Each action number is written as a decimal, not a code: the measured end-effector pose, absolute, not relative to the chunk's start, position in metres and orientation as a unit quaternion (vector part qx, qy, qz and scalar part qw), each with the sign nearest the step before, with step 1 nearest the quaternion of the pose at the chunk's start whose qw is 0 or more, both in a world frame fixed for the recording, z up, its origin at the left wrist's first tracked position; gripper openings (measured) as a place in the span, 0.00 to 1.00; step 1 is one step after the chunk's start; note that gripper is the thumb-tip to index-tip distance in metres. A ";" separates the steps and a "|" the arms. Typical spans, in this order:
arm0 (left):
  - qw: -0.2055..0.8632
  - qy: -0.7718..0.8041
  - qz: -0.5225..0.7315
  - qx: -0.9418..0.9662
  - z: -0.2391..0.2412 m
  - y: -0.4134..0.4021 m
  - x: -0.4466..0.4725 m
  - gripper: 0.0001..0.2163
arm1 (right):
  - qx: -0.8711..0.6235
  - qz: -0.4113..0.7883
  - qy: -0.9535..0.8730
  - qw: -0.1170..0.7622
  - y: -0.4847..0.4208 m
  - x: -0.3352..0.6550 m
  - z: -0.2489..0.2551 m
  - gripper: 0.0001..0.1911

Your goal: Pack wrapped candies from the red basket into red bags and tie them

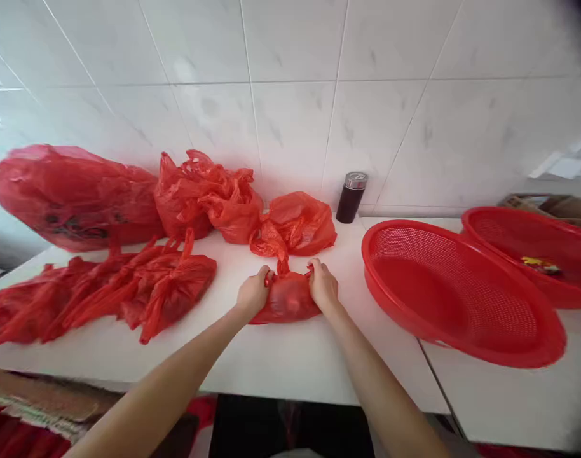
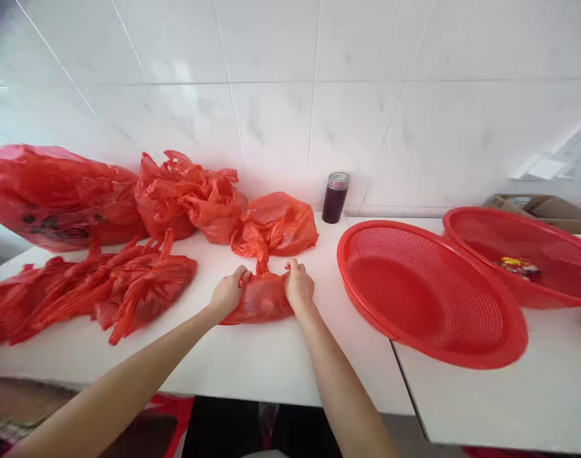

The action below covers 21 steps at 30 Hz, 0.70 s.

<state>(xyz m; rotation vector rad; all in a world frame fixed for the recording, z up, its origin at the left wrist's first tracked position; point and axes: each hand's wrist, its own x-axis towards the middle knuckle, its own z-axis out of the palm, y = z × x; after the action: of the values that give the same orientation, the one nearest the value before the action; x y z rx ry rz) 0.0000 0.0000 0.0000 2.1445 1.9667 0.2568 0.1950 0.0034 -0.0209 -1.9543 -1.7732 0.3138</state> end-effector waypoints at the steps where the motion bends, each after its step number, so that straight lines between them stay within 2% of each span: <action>1: 0.110 0.671 0.085 0.729 0.000 0.004 0.002 0.15 | -0.717 0.116 -0.645 0.237 0.007 0.196 -0.021 0.18; 9: 0.102 0.678 0.071 0.725 -0.005 0.014 0.003 0.13 | -0.730 0.120 -0.630 0.234 0.020 0.199 -0.023 0.16; 21: 0.049 0.658 0.051 0.750 -0.017 0.007 -0.002 0.08 | -0.768 0.076 -0.608 0.188 0.026 0.212 -0.033 0.18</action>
<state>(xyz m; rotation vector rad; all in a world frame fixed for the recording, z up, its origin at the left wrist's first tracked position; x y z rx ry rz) -0.0020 0.0072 -0.0171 2.2843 2.0046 0.1561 0.2115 0.0262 -0.0330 -2.1598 -1.7094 0.2146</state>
